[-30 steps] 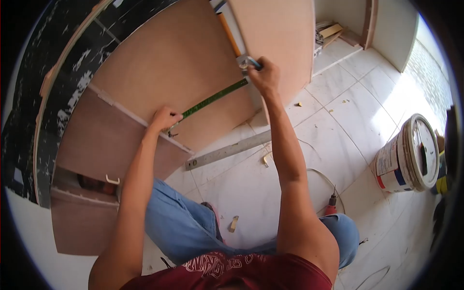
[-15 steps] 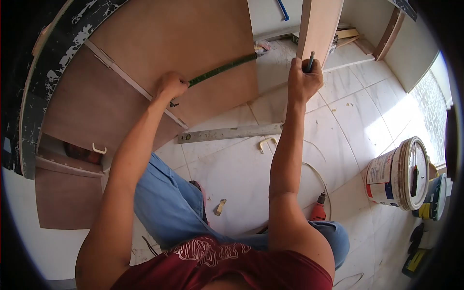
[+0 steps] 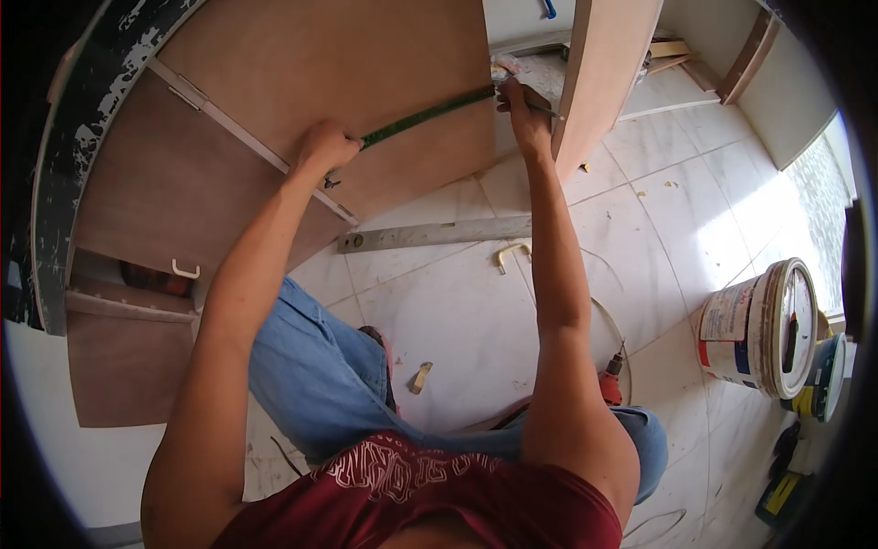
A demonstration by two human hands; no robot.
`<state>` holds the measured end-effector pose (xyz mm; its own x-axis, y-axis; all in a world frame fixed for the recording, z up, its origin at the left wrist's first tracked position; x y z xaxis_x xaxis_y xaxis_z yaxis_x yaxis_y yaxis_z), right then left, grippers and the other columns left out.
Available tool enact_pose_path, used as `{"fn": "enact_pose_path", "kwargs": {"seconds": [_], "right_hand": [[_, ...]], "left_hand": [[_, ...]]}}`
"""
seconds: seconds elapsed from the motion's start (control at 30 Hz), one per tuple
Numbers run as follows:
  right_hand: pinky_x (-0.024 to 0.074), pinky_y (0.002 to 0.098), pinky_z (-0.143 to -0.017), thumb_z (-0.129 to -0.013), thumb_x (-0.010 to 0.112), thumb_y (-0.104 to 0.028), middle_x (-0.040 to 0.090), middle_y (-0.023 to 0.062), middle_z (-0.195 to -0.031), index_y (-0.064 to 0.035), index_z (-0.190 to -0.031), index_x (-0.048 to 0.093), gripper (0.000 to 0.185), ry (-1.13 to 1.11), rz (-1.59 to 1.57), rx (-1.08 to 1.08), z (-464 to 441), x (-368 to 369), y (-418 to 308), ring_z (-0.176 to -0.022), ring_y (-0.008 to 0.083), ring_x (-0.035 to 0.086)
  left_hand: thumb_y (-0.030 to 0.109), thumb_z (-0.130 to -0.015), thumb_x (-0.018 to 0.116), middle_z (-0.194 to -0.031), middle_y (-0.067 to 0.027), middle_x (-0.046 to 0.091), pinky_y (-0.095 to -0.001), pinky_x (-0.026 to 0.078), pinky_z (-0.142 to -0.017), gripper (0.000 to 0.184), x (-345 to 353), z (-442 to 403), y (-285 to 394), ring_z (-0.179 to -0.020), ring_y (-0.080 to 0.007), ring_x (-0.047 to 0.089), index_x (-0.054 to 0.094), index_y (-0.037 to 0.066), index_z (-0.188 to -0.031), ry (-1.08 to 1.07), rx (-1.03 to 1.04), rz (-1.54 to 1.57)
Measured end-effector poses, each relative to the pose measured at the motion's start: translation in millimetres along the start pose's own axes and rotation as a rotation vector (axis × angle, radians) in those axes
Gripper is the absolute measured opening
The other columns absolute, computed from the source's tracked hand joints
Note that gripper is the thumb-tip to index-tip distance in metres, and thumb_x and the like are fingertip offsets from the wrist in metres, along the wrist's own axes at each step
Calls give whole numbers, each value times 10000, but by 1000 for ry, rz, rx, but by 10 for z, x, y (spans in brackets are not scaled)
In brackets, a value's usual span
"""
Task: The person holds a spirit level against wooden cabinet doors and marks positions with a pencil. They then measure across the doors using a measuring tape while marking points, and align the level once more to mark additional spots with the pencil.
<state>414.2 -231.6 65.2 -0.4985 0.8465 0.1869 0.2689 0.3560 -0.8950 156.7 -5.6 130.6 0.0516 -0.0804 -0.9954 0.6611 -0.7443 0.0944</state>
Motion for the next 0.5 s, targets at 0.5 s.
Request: {"fn": "enact_pose_path", "kwargs": {"seconds": [0.5], "right_hand": [[504, 276, -633, -836, 691, -127, 670, 37, -906, -10, -1017, 684, 216, -100, 377, -57, -531, 82, 682, -744, 126, 635]], "left_hand": [[246, -688, 693, -1033, -231, 683, -430, 543, -843, 424, -47, 107, -104, -989, -353, 669, 696, -7, -1029, -10, -224, 44]]}}
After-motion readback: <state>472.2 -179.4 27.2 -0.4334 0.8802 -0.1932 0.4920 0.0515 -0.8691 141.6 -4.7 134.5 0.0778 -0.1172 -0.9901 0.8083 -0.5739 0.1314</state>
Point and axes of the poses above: each hand's wrist, its own z-axis away from the middle knuckle, its own x-axis out of the palm, y = z × x, the point moved 8 cm from there along -z, towards the middle knuckle
